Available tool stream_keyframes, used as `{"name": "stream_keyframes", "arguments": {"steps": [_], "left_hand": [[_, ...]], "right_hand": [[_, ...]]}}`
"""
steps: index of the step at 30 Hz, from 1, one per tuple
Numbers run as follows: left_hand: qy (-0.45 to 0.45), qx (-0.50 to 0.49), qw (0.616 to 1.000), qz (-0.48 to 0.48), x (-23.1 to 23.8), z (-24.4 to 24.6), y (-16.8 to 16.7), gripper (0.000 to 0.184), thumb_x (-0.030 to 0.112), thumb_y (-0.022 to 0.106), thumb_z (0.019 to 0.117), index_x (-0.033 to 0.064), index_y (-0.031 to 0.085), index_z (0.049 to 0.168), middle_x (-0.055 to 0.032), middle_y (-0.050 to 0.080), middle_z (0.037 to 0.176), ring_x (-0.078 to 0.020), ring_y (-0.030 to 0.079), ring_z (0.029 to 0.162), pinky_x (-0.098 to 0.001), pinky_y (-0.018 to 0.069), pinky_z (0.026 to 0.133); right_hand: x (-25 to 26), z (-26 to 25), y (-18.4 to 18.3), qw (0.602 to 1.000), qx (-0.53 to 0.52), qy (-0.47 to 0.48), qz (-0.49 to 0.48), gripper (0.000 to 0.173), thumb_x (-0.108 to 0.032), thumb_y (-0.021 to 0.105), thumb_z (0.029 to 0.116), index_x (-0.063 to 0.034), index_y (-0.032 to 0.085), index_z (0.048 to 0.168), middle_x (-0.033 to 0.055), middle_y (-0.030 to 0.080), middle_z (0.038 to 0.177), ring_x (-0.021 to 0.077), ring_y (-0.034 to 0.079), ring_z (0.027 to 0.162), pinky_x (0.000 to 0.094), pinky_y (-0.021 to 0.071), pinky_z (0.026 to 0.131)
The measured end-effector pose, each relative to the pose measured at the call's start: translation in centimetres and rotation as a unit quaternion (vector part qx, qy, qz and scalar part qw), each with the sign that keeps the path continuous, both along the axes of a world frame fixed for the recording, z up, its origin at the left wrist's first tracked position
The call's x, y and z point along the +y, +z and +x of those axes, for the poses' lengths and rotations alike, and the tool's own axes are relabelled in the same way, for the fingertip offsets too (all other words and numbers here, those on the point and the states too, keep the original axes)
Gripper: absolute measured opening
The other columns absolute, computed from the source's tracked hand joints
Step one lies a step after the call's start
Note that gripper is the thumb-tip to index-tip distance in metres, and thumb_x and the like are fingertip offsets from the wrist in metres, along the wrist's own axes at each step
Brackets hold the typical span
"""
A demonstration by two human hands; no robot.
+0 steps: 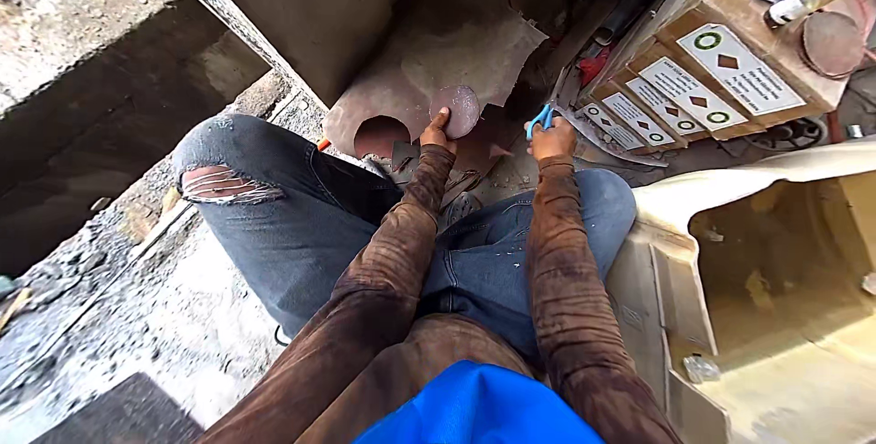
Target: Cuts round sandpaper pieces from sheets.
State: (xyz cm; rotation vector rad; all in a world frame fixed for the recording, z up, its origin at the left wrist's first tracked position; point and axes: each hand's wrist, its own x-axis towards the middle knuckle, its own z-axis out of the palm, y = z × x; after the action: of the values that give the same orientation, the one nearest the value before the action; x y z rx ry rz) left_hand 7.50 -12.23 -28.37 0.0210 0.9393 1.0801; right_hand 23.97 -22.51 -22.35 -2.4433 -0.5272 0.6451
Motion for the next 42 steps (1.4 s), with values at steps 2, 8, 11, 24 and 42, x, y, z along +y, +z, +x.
{"name": "stream_keyframes", "arguments": {"steps": [2, 8, 11, 24, 42], "left_hand": [[0.003, 0.028, 1.0, 0.004, 0.1, 0.0, -0.2, 0.036, 0.007, 0.066, 0.0978, -0.0053, 0.055, 0.13, -0.0215, 0.064, 0.122, -0.0285, 0.065, 0.108, -0.0476, 0.0564, 0.094], [0.027, -0.055, 0.998, 0.021, -0.1, 1.1, 1.1, 0.031, 0.004, 0.059, 0.101, -0.0044, 0.052, 0.13, -0.0199, 0.064, 0.121, -0.028, 0.065, 0.109, -0.0475, 0.0557, 0.097], [0.029, -0.108, 0.993, 0.025, -0.3, 1.3, 2.3, 0.028, 0.006, 0.054, 0.1039, 0.0001, 0.051, 0.131, -0.017, 0.063, 0.12, -0.0263, 0.064, 0.11, -0.0455, 0.0551, 0.097], [-0.014, -0.1, 0.995, 0.023, -1.5, 1.8, 0.9, 0.033, 0.006, 0.06, 0.1013, -0.0041, 0.053, 0.132, -0.0203, 0.065, 0.12, -0.0286, 0.066, 0.106, -0.0477, 0.0574, 0.092], [-0.055, -0.207, 0.974, 0.075, -1.5, -0.4, 0.4, 0.039, 0.038, 0.04, 0.1106, 0.0073, 0.052, 0.132, -0.014, 0.067, 0.116, -0.0255, 0.068, 0.102, -0.0466, 0.0593, 0.086]], "right_hand": [[-1.0, -1.8, 1.7, 0.999, -0.022, 0.039, 0.03, 0.045, -0.029, 0.059, 0.1027, 0.0012, 0.055, 0.135, 0.0221, 0.07, 0.114, 0.0375, 0.072, 0.097, 0.0577, 0.0581, 0.087], [-5.7, -9.6, 2.9, 0.941, 0.133, 0.169, 0.262, 0.035, -0.024, 0.051, 0.1066, 0.0017, 0.055, 0.13, 0.0124, 0.071, 0.091, 0.0228, 0.072, 0.07, 0.0431, 0.0642, 0.065], [-6.4, -10.6, 2.2, 0.914, 0.211, 0.194, 0.287, 0.036, -0.028, 0.048, 0.1042, 0.0013, 0.054, 0.125, 0.0077, 0.069, 0.083, 0.0205, 0.071, 0.07, 0.0391, 0.0641, 0.066], [-0.4, -6.5, 4.9, 0.948, -0.095, 0.144, 0.266, 0.059, -0.022, 0.074, 0.0924, -0.0003, 0.049, 0.141, 0.0132, 0.071, 0.118, 0.0211, 0.072, 0.106, 0.04, 0.061, 0.093], [7.2, -6.4, 3.9, 0.926, -0.231, 0.299, -0.009, 0.068, -0.04, 0.081, 0.0823, -0.0179, 0.057, 0.143, 0.0201, 0.066, 0.126, 0.0411, 0.063, 0.115, 0.0627, 0.051, 0.09]]}}
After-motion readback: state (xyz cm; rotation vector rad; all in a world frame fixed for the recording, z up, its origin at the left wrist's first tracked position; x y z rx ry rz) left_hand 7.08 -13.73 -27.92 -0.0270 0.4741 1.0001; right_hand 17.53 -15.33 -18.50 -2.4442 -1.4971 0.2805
